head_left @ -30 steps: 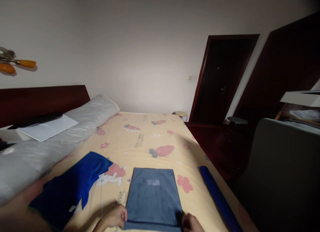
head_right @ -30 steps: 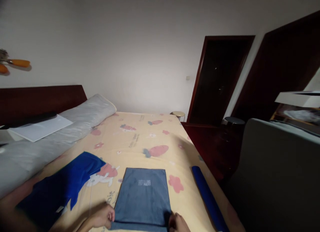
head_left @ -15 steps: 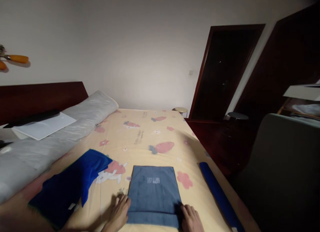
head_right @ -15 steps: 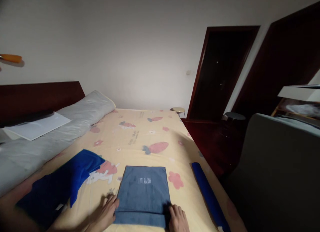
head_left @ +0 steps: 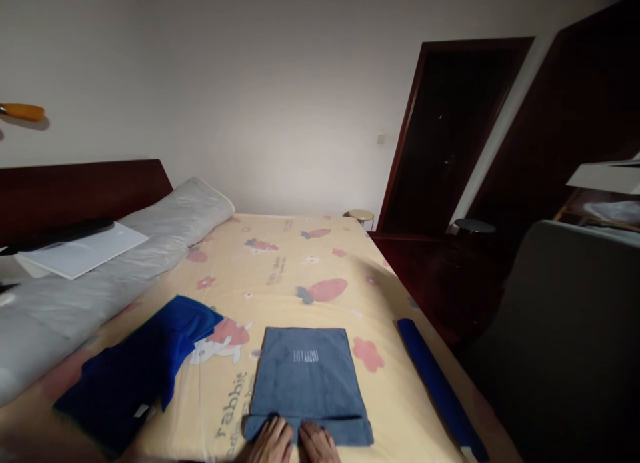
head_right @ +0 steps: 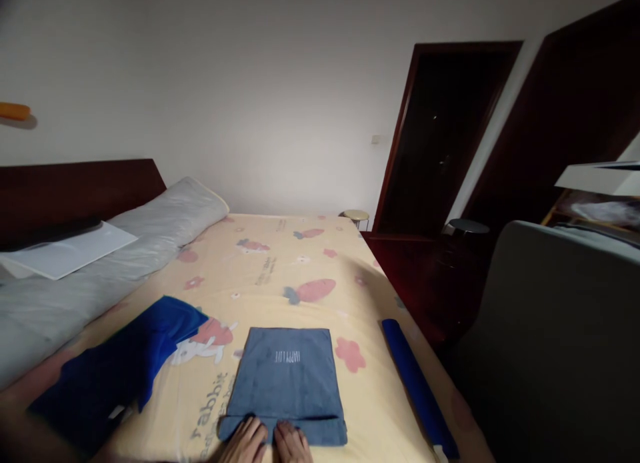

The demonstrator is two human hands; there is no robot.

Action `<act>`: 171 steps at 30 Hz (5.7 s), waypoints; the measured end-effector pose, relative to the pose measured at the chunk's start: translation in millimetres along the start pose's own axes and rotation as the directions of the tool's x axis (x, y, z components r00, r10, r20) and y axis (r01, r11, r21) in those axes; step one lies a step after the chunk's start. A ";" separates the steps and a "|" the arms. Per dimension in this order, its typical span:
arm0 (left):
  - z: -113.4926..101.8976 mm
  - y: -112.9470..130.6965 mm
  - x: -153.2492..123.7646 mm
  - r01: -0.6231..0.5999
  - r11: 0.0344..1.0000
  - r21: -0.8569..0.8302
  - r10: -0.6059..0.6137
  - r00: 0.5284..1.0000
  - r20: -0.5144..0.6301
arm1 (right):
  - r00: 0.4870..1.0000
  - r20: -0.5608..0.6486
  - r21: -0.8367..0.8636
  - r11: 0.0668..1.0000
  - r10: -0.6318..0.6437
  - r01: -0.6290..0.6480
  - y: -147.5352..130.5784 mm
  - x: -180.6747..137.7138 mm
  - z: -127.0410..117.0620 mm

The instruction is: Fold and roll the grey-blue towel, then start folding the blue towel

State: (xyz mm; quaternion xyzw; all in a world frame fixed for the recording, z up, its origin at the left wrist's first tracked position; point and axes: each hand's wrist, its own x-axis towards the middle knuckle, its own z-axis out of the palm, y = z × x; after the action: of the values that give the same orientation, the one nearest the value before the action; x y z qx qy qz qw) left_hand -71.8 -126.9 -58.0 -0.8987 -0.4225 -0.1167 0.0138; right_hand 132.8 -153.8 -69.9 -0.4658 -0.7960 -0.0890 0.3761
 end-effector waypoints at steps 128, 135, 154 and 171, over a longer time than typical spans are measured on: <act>-82.4 -3.2 15.8 0.257 0.951 -0.172 -0.256 0.966 0.027 | 0.972 0.125 -0.179 0.968 0.199 -0.176 48.4 11.8 -88.4; -62.9 30.7 20.0 0.121 0.936 -0.329 -0.060 0.980 0.189 | 0.928 0.364 0.202 0.966 0.078 -0.160 -13.2 46.1 -72.4; -74.5 -21.2 9.2 0.281 0.958 -0.059 -0.282 0.959 -0.014 | 0.982 0.080 -0.300 0.943 0.172 -0.141 75.1 -0.3 -87.9; -15.2 -11.7 -12.3 0.119 0.991 0.056 -0.124 0.988 0.093 | 0.950 0.265 0.034 0.982 0.168 -0.184 14.2 26.5 -61.9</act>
State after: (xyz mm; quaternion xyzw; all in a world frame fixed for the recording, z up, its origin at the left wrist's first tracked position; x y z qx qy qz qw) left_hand -91.3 -130.5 -46.8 -0.8753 -0.4793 -0.0633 0.0087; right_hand 168.7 -158.6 -11.4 -0.5315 -0.7961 0.0300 0.2880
